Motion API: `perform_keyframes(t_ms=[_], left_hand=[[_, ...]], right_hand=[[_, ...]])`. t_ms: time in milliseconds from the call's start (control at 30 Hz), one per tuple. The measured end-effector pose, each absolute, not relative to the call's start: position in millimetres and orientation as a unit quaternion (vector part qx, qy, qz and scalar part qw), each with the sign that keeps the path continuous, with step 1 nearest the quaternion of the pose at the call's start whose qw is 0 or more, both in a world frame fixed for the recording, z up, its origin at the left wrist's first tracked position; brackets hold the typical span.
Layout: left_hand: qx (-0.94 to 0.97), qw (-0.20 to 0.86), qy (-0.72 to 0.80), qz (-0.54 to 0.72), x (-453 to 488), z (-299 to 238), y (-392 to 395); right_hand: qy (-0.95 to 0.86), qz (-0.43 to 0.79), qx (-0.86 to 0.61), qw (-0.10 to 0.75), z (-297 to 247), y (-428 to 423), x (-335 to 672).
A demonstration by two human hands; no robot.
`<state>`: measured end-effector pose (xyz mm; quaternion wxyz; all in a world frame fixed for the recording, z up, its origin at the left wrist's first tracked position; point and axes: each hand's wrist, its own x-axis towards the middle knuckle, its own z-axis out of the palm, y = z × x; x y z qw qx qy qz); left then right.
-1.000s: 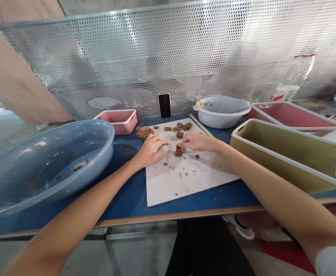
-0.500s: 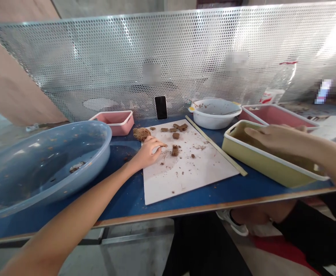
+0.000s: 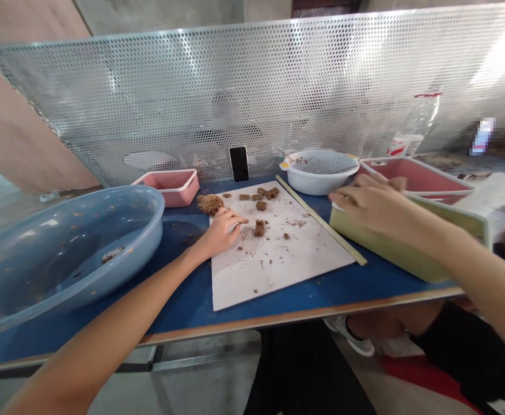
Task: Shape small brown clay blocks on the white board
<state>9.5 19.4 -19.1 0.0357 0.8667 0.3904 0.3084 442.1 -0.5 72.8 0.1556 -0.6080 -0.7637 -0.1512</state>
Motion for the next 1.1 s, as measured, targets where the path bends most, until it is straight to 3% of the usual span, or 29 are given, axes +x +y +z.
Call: perform_keyframes(t_ms=[267, 500, 667, 1100], left_hand=[[0.875, 0.01, 0.387, 0.29, 9, -18, 15], [0.877, 0.021, 0.393, 0.274, 12, -17, 11], [0.88, 0.035, 0.392, 0.265, 14, -14, 9], [0.879, 0.03, 0.396, 0.265, 15, -16, 11]], right_hand=[[-0.929, -0.039, -0.332, 0.158, 36, 24, 315], [-0.933, -0.06, -0.32, 0.153, 3, 37, 316], [-0.94, -0.065, -0.308, 0.128, 4, 29, 312], [-0.928, -0.044, -0.332, 0.161, 4, 31, 316]])
